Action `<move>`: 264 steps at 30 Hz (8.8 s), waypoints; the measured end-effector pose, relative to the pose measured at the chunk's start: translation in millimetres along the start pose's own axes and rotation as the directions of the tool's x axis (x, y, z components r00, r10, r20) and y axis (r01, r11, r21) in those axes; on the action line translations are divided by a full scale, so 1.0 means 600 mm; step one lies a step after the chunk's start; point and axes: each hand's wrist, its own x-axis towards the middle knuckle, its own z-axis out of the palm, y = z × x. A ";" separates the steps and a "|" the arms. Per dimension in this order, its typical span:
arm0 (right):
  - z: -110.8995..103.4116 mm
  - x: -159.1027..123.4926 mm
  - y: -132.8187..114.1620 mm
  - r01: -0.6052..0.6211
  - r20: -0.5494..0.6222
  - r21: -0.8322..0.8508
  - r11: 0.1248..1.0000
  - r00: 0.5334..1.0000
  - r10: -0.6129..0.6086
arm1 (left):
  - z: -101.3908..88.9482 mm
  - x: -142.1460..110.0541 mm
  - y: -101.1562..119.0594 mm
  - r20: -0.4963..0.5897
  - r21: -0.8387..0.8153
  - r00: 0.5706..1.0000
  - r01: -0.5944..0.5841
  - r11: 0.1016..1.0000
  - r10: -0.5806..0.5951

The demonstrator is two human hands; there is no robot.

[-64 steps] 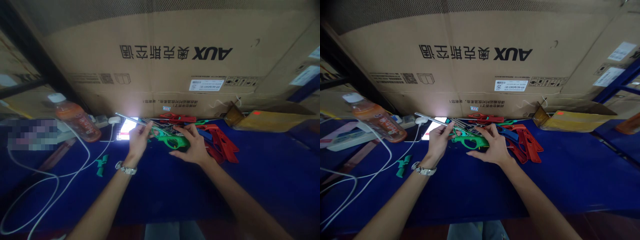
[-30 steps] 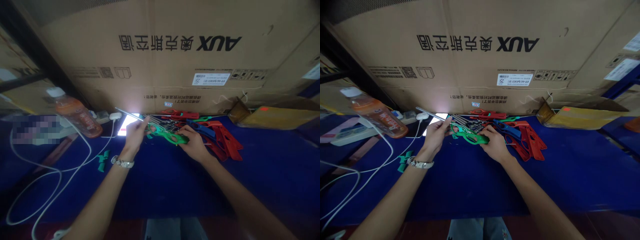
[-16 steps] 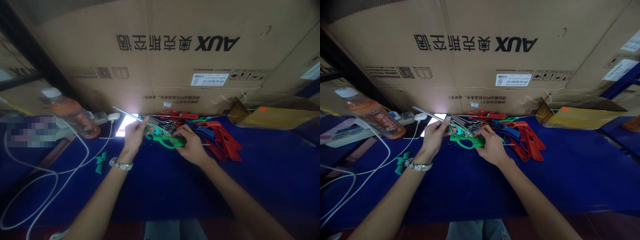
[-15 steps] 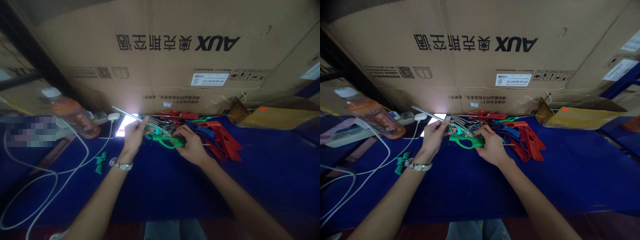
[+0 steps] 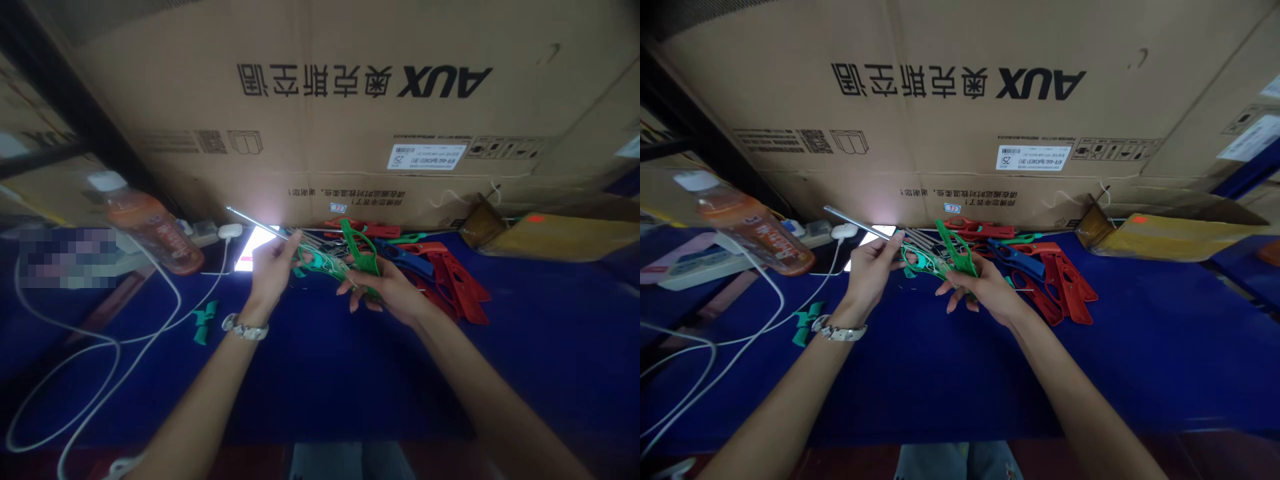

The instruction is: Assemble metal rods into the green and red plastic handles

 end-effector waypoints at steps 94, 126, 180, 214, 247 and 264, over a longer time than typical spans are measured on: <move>0.014 -0.016 0.001 -0.009 0.063 -0.016 1.000 0.998 0.010 | 0.004 -0.010 0.009 0.089 0.039 0.996 -0.019 0.999 0.016; 0.037 0.003 0.039 0.284 -0.184 -0.212 0.935 0.928 -0.323 | 0.005 -0.007 0.001 0.098 0.034 0.995 -0.031 0.999 0.028; 0.036 -0.005 0.042 0.298 -0.095 -0.025 0.954 0.949 -0.299 | 0.007 -0.011 0.013 0.079 0.031 0.997 -0.023 0.999 0.021; 0.012 0.015 0.066 0.434 -0.036 -0.850 0.301 0.521 -0.853 | 0.006 -0.006 0.007 0.040 -0.106 0.985 0.171 0.979 -0.168; 0.021 0.013 0.033 0.131 -0.217 -0.026 0.991 0.967 -0.134 | 0.014 -0.014 0.008 0.020 -0.201 0.998 0.062 0.978 -0.059; 0.037 0.012 0.036 0.170 -0.160 0.028 0.985 0.973 -0.164 | 0.014 -0.014 0.011 -0.003 -0.175 1.000 -0.012 0.985 0.012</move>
